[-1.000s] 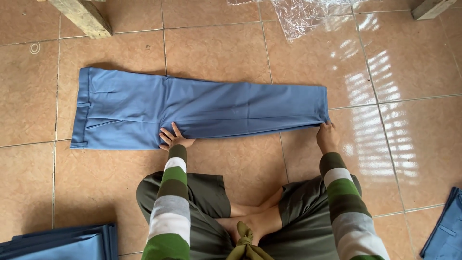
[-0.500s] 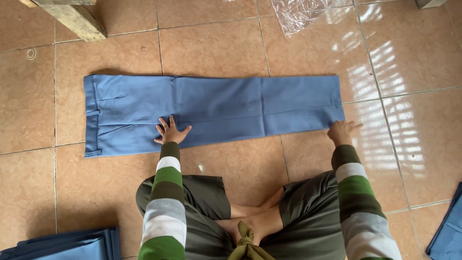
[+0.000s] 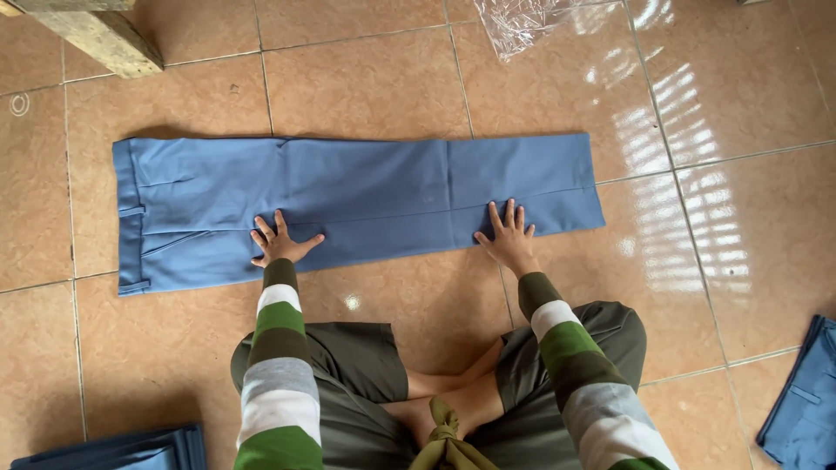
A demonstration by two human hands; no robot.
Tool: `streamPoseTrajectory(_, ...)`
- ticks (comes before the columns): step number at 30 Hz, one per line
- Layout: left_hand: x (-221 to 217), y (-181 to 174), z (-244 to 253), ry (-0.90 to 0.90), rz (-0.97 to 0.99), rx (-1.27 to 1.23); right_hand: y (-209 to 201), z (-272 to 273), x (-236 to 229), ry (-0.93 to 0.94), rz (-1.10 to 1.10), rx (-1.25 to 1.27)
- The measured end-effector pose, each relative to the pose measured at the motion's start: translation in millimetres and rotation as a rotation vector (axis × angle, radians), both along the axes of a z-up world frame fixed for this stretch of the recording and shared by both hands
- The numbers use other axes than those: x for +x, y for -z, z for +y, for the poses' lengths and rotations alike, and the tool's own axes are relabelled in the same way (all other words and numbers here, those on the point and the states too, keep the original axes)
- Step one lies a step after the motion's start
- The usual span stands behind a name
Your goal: Folding blue trousers into neat rectangles on the floor
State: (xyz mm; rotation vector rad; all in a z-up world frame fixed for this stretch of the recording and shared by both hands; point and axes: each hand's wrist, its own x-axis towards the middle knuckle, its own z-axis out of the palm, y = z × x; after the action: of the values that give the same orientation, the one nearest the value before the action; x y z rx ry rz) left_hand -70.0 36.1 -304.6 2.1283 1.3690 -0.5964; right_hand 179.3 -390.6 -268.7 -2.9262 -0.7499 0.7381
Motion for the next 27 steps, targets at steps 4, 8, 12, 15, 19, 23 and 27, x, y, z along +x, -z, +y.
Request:
streamPoseTrajectory(4, 7.9, 28.5, 2.2, -0.043, -0.016, -0.013, 5.0, -0.5, 1.7, -0.013, -0.014, -0.025)
streamPoseTrajectory(8, 35.3, 43.4, -45.7, 0.028, -0.16, 0.444, 15.9, -2.1, 10.8, -0.023, -0.077, -0.01)
streamPoseTrajectory(12, 64.2, 65.1, -108.0, 0.287, -0.433, 0.527, 23.3, 17.1, 14.9, 0.021, -0.22, 0.067)
streamPoseTrajectory(15, 67.0, 81.2, -131.6, 0.239, -0.494, 0.628, 22.5, 54.5, -9.7, -0.029, -0.244, 0.267)
streamPoseTrajectory(19, 67.7, 72.2, -135.6, 0.242, -0.49, 0.72, 28.9, 98.2, -43.8, -0.198, -0.204, 0.35)
streamPoseTrajectory(23, 73.1, 67.7, -138.1, 0.208, -0.479, 0.758, 32.2, 110.9, -53.8, -0.27, -0.127, 0.315)
streamPoseTrajectory(27, 71.9, 58.9, -138.4, 0.19, -0.471, 0.749, 49.7, 101.1, -36.7, -0.24, -0.19, 0.286)
